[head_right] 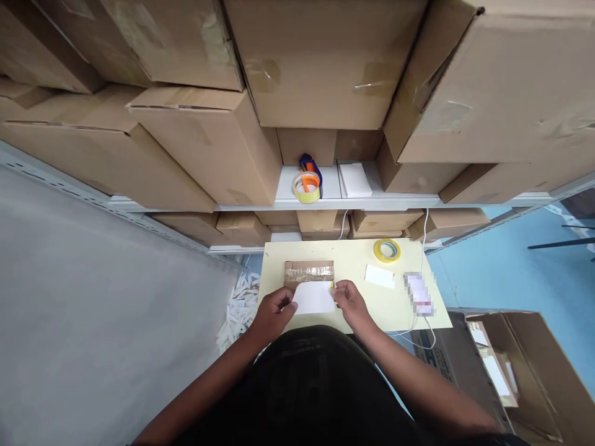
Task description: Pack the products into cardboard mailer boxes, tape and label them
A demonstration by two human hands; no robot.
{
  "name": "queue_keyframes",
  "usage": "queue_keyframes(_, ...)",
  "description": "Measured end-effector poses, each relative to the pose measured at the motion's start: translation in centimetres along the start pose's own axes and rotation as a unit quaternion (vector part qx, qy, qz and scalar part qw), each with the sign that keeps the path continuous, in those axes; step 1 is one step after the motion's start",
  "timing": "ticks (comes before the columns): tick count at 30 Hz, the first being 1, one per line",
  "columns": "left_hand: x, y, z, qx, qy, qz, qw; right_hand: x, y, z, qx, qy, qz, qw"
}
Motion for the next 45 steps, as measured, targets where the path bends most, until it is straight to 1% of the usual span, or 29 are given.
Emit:
queue_keyframes(1, 0.0, 0.0, -0.3, -0.043, 0.020, 0.000, 0.999, 0.1, 0.1, 0.5, 0.002, -0.016, -0.013, 1.000)
queue_keyframes(3, 0.1, -0.1, -1.1, -0.108, 0.049, 0.004, 0.993, 0.1, -0.3, 1.4, 0.026, -0.052, -0.052, 0.997)
queue_keyframes(5, 0.4, -0.2, -2.1, -0.134, 0.067, 0.019, 0.988, 0.0, -0.9, 1.8, 0.048, -0.072, -0.071, 0.994)
queue_keyframes(6, 0.5, -0.2, -2.6, -0.131, 0.073, 0.032, 0.988, 0.2, -1.0, 1.9, 0.049, -0.073, -0.068, 0.994)
queue_keyframes(8, 1.1, -0.1, -3.6, -0.088, 0.080, 0.064, 0.991, 0.8, -1.0, 1.8, 0.014, -0.051, -0.046, 0.998)
queue_keyframes(10, 2.1, 0.2, -4.5, -0.008, 0.087, 0.086, 0.992, 2.1, -1.0, 1.5, -0.070, -0.004, -0.025, 0.997)
queue_keyframes(12, 3.3, 0.5, -5.4, 0.087, 0.088, 0.097, 0.988, 3.7, -1.1, 1.2, -0.175, 0.046, -0.009, 0.984)
queue_keyframes(13, 4.0, 0.6, -5.9, 0.134, 0.086, 0.101, 0.982, 4.6, -1.3, 1.2, -0.228, 0.070, -0.004, 0.971)
queue_keyframes(15, 5.4, 0.8, -6.9, 0.219, 0.084, 0.109, 0.966, 6.2, -1.9, 1.5, -0.330, 0.112, 0.006, 0.937)
queue_keyframes(18, 7.0, 0.6, -8.6, 0.321, 0.085, 0.102, 0.937, 7.9, -2.9, 2.7, -0.468, 0.161, 0.018, 0.869)
queue_keyframes(20, 7.7, 0.0, -9.8, 0.377, 0.084, 0.084, 0.919, 8.5, -3.4, 3.7, -0.535, 0.178, 0.023, 0.826)
queue_keyframes(21, 8.0, -0.4, -10.3, 0.400, 0.080, 0.076, 0.910, 8.7, -3.6, 4.2, -0.559, 0.182, 0.024, 0.809)
queue_keyframes(23, 8.3, -0.9, -11.0, 0.431, 0.070, 0.069, 0.897, 8.9, -3.8, 5.1, -0.589, 0.180, 0.030, 0.788)
queue_keyframes(24, 8.4, -1.1, -11.2, 0.436, 0.064, 0.071, 0.895, 9.0, -3.7, 5.3, -0.595, 0.173, 0.036, 0.784)
queue_keyframes(26, 8.5, -1.1, -11.7, 0.418, 0.059, 0.092, 0.902, 9.2, -3.5, 5.6, -0.594, 0.152, 0.052, 0.788)
queue_keyframes(28, 8.5, -0.5, -12.2, 0.367, 0.070, 0.131, 0.918, 9.5, -3.1, 5.7, -0.572, 0.122, 0.065, 0.809)
queue_keyframes(30, 8.4, 0.4, -13.1, 0.300, 0.090, 0.172, 0.934, 9.8, -2.5, 6.0, -0.526, 0.084, 0.069, 0.844)
queue_keyframes(32, 8.4, 0.9, -14.4, 0.220, 0.117, 0.185, 0.951, 10.0, -1.8, 6.6, -0.459, 0.039, 0.068, 0.885)
queue_keyframes(35, 8.3, 0.9, -16.4, 0.118, 0.160, 0.159, 0.967, 10.2, -0.8, 8.1, -0.352, -0.020, 0.052, 0.934)
queue_keyframes(37, 8.1, 0.5, -17.3, 0.074, 0.171, 0.139, 0.973, 10.0, -0.2, 9.2, -0.295, -0.051, 0.033, 0.954)
queue_keyframes(39, 7.8, 0.0, -17.8, 0.050, 0.174, 0.115, 0.977, 9.6, 0.1, 10.2, -0.254, -0.078, 0.010, 0.964)
queue_keyframes(41, 7.4, -0.6, -18.0, 0.042, 0.181, 0.086, 0.979, 9.2, 0.2, 11.0, -0.234, -0.092, -0.012, 0.968)
queue_keyframes(45, 6.9, -1.1, -17.6, 0.045, 0.202, 0.052, 0.977, 8.5, 0.1, 11.6, -0.217, -0.094, -0.033, 0.971)
Point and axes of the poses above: each hand's wrist, its own x-axis towards the middle knuckle, its own y-axis out of the back of the hand, z = x × y, the point moved 5 cm from there along x, towards the middle knuckle, and after that the axes turned 2 degrees about y, right-handed, at the moved point
